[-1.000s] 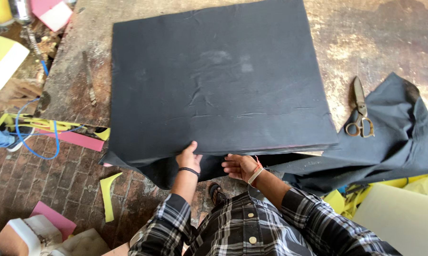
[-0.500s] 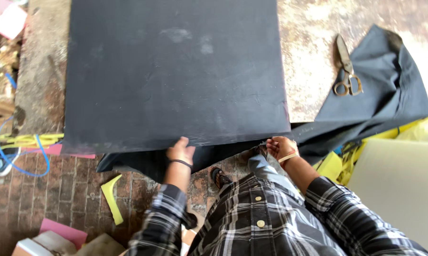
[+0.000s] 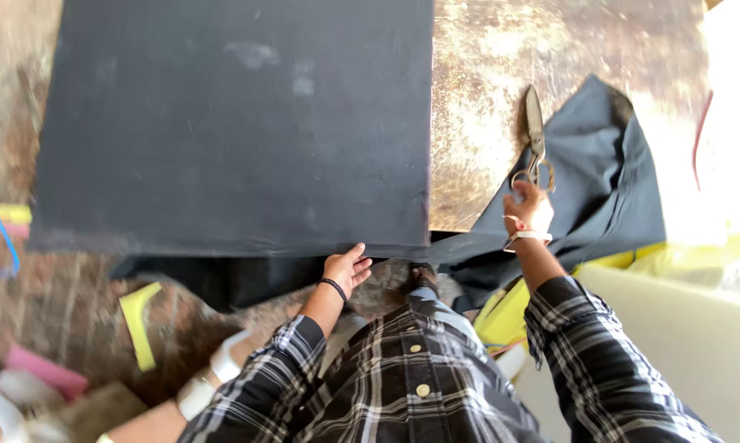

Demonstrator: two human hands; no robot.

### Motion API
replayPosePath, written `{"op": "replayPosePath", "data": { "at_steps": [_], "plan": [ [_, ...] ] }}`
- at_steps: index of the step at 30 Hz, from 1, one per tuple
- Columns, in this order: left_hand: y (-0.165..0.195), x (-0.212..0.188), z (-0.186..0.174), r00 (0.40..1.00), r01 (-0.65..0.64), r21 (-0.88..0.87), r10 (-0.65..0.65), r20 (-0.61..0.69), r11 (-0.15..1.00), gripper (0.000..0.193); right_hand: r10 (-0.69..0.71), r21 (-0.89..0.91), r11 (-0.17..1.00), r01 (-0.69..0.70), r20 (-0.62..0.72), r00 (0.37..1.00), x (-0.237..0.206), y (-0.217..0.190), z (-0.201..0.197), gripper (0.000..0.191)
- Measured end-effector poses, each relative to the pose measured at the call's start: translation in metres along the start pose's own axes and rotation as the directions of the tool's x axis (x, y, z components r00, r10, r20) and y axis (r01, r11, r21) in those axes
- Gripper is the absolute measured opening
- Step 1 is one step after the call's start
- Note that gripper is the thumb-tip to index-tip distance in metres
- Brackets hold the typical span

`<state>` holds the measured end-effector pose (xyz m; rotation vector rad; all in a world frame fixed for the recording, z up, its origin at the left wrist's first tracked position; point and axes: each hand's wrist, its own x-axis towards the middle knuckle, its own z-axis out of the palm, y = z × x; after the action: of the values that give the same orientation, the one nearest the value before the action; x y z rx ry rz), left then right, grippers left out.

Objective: The person smooths a large black fabric sheet on a workbench, cuts a section from it using shears, then sprays adhesive onto a pink foam sheet with a spray gun and lays the cut fabric over the sprayed foam, pressing it flat with both hands.

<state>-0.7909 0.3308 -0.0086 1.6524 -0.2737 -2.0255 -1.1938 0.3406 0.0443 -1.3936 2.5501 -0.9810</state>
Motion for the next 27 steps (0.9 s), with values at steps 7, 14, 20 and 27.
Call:
{"op": "replayPosePath", "data": {
  "at_steps": [7, 14, 20, 27],
  "plan": [
    [-0.057, 0.027, 0.056, 0.999, 0.034, 0.015, -0.035, 0.012, 0.999, 0.030, -0.059, -0.108, 0.990, 0.087, 0.242, 0.968, 0.090, 0.054, 0.024, 0.054],
    [-0.081, 0.033, 0.077, 1.000, -0.027, -0.075, 0.026, -0.007, 0.997, 0.029, 0.479, 0.476, 0.408, -0.779, 0.615, 0.627, 0.096, 0.076, 0.038, 0.025],
    [-0.086, 0.035, 0.086, 0.998, -0.032, -0.139, 0.038, 0.042, 0.990, 0.028, 0.300, 0.294, 0.408, -0.864, 0.851, 0.431, 0.046, 0.087, -0.007, 0.031],
    [-0.087, 0.030, 0.088, 0.993, -0.092, -0.138, 0.100, 0.055, 0.986, 0.027, -0.026, 0.026, 0.999, -0.029, 1.000, -0.013, 0.043, 0.083, -0.052, 0.055]
  ]
}}
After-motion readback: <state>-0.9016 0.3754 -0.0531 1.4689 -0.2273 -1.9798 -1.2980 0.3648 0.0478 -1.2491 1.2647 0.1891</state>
